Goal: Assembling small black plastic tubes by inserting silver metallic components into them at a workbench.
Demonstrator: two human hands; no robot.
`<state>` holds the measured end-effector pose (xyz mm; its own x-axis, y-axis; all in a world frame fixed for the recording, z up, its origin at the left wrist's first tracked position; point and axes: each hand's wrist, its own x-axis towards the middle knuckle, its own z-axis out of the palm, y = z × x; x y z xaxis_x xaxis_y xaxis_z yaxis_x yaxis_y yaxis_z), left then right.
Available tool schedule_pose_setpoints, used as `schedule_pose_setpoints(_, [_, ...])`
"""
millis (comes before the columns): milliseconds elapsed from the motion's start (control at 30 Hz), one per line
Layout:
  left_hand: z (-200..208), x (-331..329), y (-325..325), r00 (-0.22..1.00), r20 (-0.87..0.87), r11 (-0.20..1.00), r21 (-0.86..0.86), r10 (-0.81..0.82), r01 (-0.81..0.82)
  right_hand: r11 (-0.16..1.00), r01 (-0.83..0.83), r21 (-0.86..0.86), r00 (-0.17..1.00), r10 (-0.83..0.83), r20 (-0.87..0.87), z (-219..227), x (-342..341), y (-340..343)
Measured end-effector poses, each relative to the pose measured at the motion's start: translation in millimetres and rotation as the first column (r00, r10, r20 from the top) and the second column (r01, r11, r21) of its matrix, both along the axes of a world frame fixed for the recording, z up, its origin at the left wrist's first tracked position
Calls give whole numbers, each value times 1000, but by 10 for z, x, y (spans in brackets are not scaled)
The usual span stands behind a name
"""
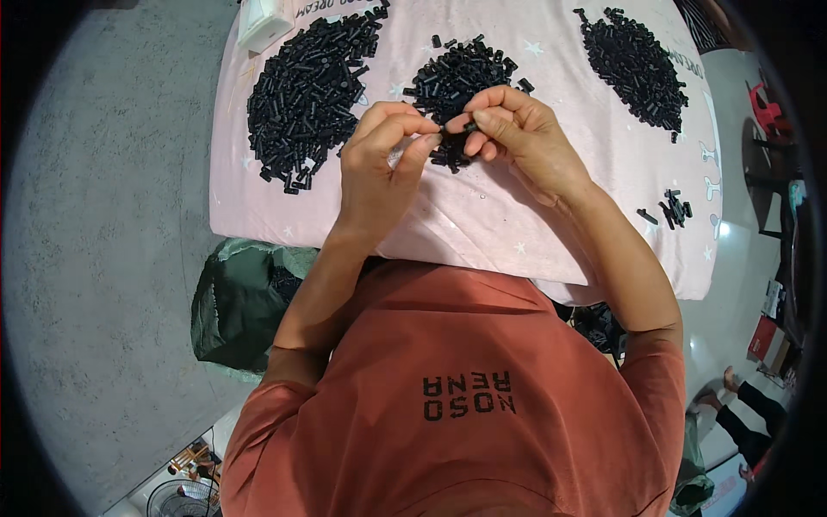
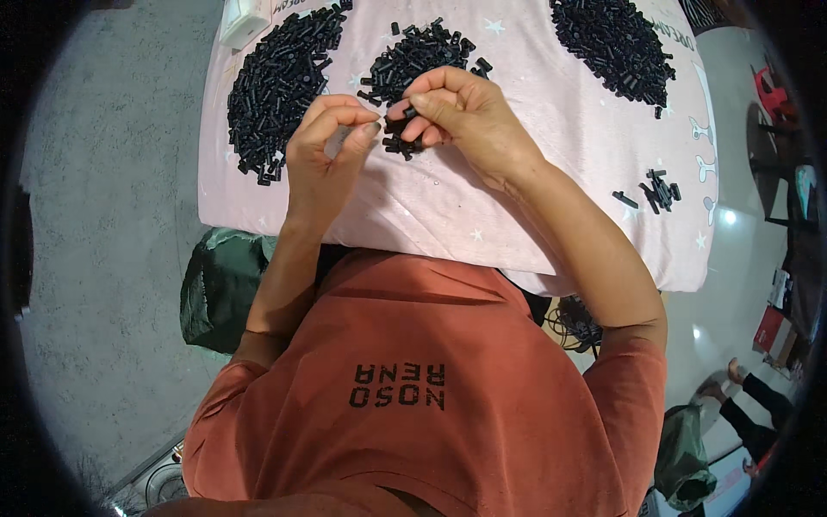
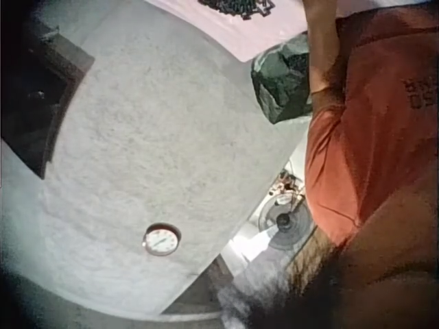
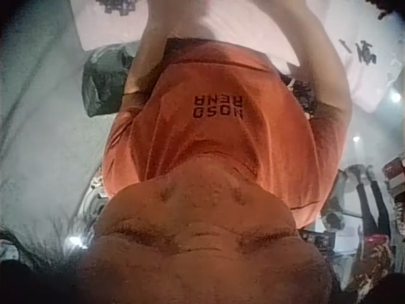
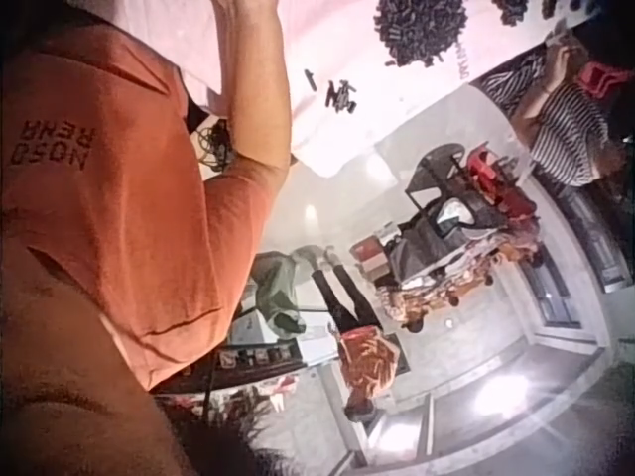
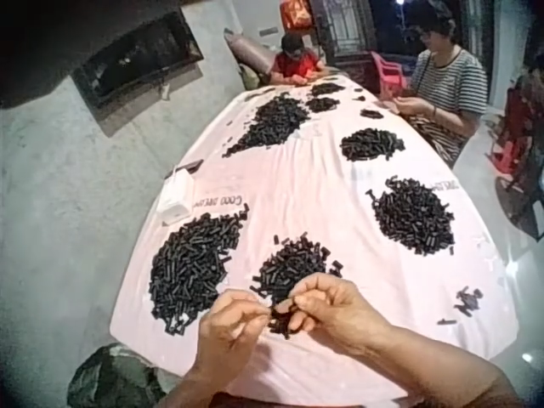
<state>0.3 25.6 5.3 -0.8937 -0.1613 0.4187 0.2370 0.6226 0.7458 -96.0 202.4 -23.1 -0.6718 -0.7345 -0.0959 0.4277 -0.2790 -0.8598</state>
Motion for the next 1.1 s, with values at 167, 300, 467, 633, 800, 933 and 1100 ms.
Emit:
schedule_pose_setpoints(167, [-122,89,-69,983,179,974,-211,-49,87,996,74,-47,992,-68,107,-21,-86,10])
schedule_pose_setpoints(300, [-174,115,17,982,172,959,-259,-71,114,993,115,1,989,-115,93,-7,-85,9])
schedule_pose_setpoints(467, [-177,121,136,994,108,911,-411,6,39,990,137,22,987,-138,84,27,-72,8])
schedule_pose_setpoints(633, [-199,139,141,989,148,884,-464,20,51,990,139,25,988,-140,70,14,-75,13])
schedule_pose_setpoints(800, [-296,221,85,995,90,892,-443,-53,87,994,109,23,992,-111,67,29,-59,11])
schedule_pose_setpoints(933, [-262,218,98,997,70,905,-424,-15,43,996,75,-49,996,-73,53,10,-56,31])
schedule_pose_setpoints(1100, [-272,159,158,997,76,885,-465,22,16,996,72,-48,997,-72,9,-4,-42,37])
